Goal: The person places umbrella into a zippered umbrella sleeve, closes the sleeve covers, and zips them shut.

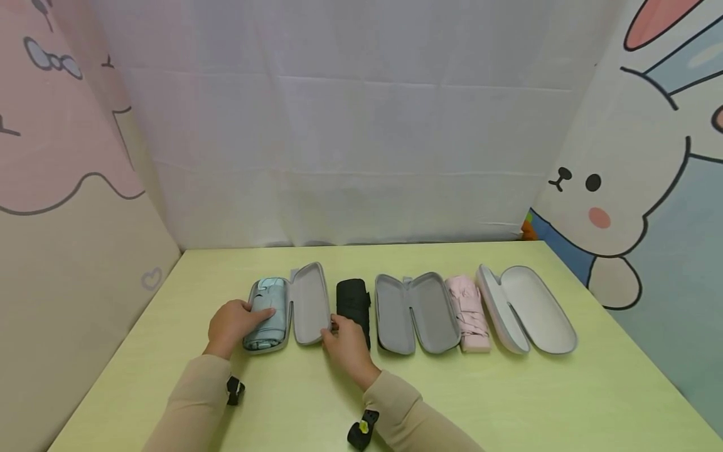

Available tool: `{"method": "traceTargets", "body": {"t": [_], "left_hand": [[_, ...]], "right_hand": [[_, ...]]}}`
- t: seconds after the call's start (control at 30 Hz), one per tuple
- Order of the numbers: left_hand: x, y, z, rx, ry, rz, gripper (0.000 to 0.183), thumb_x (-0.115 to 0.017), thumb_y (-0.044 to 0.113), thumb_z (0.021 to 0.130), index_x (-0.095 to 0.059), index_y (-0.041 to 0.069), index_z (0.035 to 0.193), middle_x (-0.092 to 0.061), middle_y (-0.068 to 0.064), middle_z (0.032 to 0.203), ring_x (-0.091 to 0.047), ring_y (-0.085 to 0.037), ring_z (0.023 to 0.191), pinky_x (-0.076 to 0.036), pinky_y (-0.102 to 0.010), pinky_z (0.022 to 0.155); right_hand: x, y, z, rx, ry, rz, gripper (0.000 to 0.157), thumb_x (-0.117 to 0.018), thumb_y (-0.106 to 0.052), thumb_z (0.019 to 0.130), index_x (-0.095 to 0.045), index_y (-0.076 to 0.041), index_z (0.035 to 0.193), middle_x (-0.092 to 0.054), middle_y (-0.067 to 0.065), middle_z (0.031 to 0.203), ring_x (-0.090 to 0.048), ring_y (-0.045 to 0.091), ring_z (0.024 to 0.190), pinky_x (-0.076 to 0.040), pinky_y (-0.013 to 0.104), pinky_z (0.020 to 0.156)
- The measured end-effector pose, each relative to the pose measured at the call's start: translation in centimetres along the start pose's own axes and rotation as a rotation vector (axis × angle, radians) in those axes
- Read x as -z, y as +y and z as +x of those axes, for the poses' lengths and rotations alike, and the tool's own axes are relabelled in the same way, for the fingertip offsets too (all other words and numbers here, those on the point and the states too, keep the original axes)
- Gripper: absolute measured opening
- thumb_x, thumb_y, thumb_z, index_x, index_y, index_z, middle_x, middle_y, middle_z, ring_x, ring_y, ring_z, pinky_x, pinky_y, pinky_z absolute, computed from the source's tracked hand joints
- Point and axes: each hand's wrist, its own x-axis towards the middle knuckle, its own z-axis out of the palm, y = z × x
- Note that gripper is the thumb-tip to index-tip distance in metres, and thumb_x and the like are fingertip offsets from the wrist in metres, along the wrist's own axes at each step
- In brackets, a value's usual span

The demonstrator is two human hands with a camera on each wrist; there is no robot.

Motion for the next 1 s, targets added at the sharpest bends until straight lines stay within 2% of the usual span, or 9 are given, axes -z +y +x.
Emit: {"method": "traceTargets", "body": {"t": [0.2, 0.3, 0.4, 0.47, 0.6, 0.73, 0.83, 1.0], "left_hand": [[0.1, 0.1, 0.1, -0.005, -0.027, -0.044, 0.076, -0.064, 0.05, 0.081, -0.049, -0.016, 0.117, -0.054, -0.032, 0.111, -0.055, -0.04, 0.092, -0.046, -0.045, 0.071], [0.2, -0.1, 0.1, -0.003, -0.079, -0.082, 0.08, -0.061, 0.05, 0.083, -0.043, -0.019, 0.121, -0.05, -0.035, 0.114, -0.052, -0.044, 0.099, -0.044, -0.049, 0.079], [0.1, -0.6, 0.3, -0.006, -0.136, -0.123, 0.081, -0.056, 0.053, 0.086, -0.043, -0.02, 0.119, -0.052, -0.034, 0.112, -0.052, -0.041, 0.099, -0.043, -0.049, 0.082], [0.0, -0.9, 0.4, -0.003, -0.161, -0.15, 0.08, -0.052, 0.055, 0.087, -0.047, -0.019, 0.118, -0.055, -0.031, 0.109, -0.054, -0.036, 0.095, -0.044, -0.046, 0.08], [0.1, -1.1, 0.5, -0.003, -0.167, -0.177, 0.081, -0.039, 0.058, 0.092, -0.047, -0.018, 0.12, -0.053, -0.03, 0.109, -0.051, -0.032, 0.09, -0.044, -0.043, 0.077], [0.3, -1.1, 0.5, 0.003, -0.166, -0.217, 0.077, -0.03, 0.057, 0.095, -0.051, -0.014, 0.114, -0.053, -0.022, 0.091, -0.051, -0.027, 0.076, -0.043, -0.037, 0.066], [0.4, -1.2, 0.4, 0.018, -0.165, -0.242, 0.074, -0.028, 0.056, 0.095, -0.049, -0.013, 0.112, -0.051, -0.018, 0.086, -0.049, -0.025, 0.071, -0.042, -0.034, 0.061], [0.5, -1.2, 0.3, 0.043, -0.175, -0.25, 0.082, -0.024, 0.059, 0.094, -0.043, -0.016, 0.122, -0.05, -0.023, 0.099, -0.049, -0.03, 0.083, -0.042, -0.037, 0.069]], "right_hand": [[0.0, 0.0, 0.1, 0.009, 0.014, 0.002, 0.039, -0.062, -0.007, 0.088, -0.053, 0.011, 0.122, -0.064, 0.02, 0.101, -0.065, 0.016, 0.07, -0.051, 0.028, 0.064], [-0.1, 0.0, 0.1, 0.02, 0.03, -0.007, 0.037, -0.063, -0.008, 0.088, -0.055, 0.01, 0.119, -0.065, 0.017, 0.098, -0.065, 0.019, 0.075, -0.051, 0.028, 0.063], [-0.3, 0.0, 0.2, 0.028, 0.054, -0.032, 0.035, -0.064, -0.009, 0.087, -0.058, 0.009, 0.117, -0.066, 0.012, 0.094, -0.063, 0.018, 0.077, -0.05, 0.026, 0.062], [-0.3, -0.1, 0.3, 0.039, 0.068, -0.043, 0.034, -0.065, -0.009, 0.087, -0.059, 0.008, 0.116, -0.066, 0.01, 0.091, -0.062, 0.018, 0.076, -0.049, 0.026, 0.061], [-0.4, -0.2, 0.3, 0.062, 0.084, -0.057, 0.033, -0.065, -0.008, 0.086, -0.06, 0.008, 0.114, -0.066, 0.009, 0.089, -0.062, 0.016, 0.075, -0.048, 0.025, 0.061], [-0.6, -0.5, 0.4, 0.094, 0.09, -0.061, 0.033, -0.065, -0.007, 0.086, -0.06, 0.008, 0.115, -0.065, 0.008, 0.088, -0.06, 0.014, 0.074, -0.048, 0.023, 0.061], [-0.7, -0.7, 0.4, 0.138, 0.098, -0.075, 0.032, -0.064, -0.006, 0.086, -0.06, 0.008, 0.114, -0.064, 0.009, 0.087, -0.059, 0.015, 0.073, -0.048, 0.024, 0.062], [-1.0, -1.2, 0.6, 0.213, 0.108, -0.167, 0.028, -0.062, -0.006, 0.086, -0.062, 0.007, 0.111, -0.058, 0.005, 0.081, -0.053, 0.012, 0.069, -0.046, 0.025, 0.066]]}}
